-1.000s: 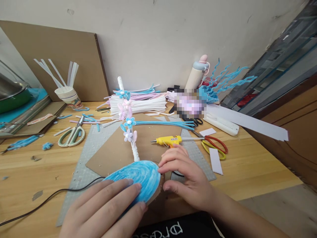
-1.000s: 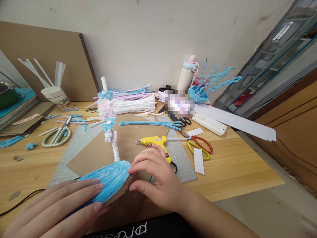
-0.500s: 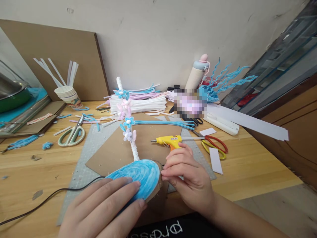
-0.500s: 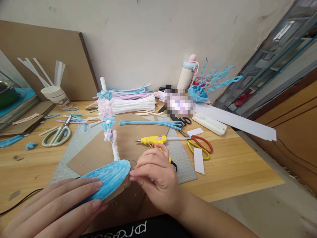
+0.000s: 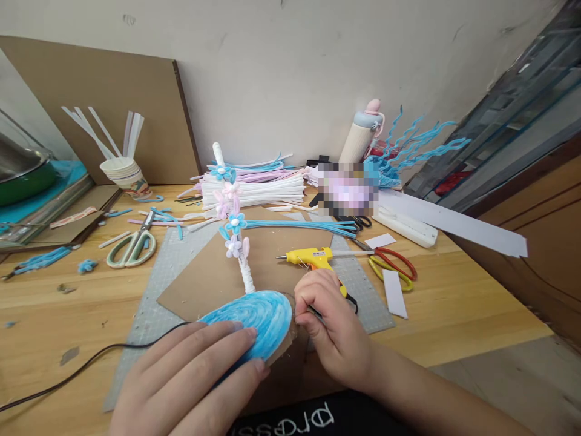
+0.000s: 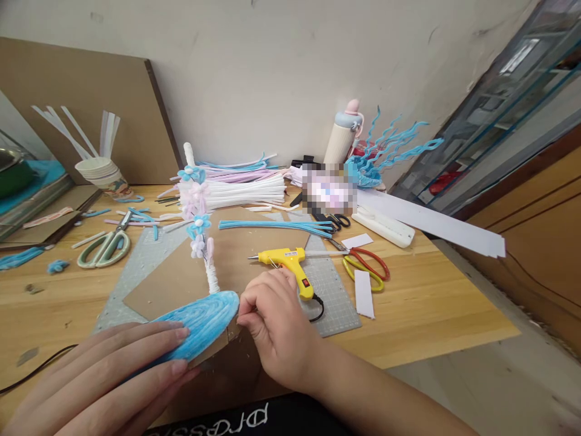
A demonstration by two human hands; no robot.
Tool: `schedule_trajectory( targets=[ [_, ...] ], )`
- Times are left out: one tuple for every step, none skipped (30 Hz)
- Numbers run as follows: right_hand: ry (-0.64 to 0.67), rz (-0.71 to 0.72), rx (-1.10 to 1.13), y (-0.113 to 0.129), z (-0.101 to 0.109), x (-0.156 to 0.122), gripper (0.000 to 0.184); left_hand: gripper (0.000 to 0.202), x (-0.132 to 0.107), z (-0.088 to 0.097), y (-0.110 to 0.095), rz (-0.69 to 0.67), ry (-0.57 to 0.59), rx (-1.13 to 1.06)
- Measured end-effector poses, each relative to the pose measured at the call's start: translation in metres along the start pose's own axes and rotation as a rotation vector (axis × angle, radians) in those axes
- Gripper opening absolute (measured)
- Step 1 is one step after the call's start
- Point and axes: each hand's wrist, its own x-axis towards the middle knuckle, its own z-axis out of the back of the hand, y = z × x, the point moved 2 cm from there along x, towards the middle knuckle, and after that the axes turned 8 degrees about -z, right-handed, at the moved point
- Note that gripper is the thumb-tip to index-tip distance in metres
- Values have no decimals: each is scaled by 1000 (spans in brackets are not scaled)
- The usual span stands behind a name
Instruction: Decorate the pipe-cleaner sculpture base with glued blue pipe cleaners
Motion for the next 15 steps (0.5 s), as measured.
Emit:
schedule_trajectory(
  targets=[
    [8,2,-15,0,-1,0,19,22,0,0,0,1,-2,3],
    [16,6,-30,1,-1,0,20,22,0,0,0,0,-2,3],
    [20,10,-44,1,-2,0,20,22,0,0,0,-2,0,3],
    [22,15,-55,1,-3,-1,21,22,-1,0,0,-6,3,3],
    [21,20,-61,1,-3,-1,22,23,-3,-1,0,-11,5,6],
    [16,25,-62,1,-4,-1,23,23,-5,-1,0,-17,8,9],
    [11,32,-59,0,-4,-1,24,24,-6,-1,0,-25,15,11],
    [4,37,-54,0,-4,-2,24,25,-8,-1,0,-32,25,11],
    [-2,41,-46,-1,-5,-2,25,26,-9,-1,0,-38,37,10],
    [-6,45,-36,-2,-5,-3,26,26,-9,0,0,-41,51,9],
    [-10,47,-22,-2,-6,-4,26,27,-9,0,0,-44,64,6],
    [-12,46,-5,-3,-6,-4,26,27,-8,1,0,-45,75,4],
    [-11,43,18,-4,-7,-5,26,27,-8,1,0,-45,85,3],
    [-8,35,48,-4,-7,-6,26,27,-7,2,-1,-45,93,2],
    [-1,23,84,-5,-8,-6,25,27,-5,3,-1,-45,102,-1]
  ],
)
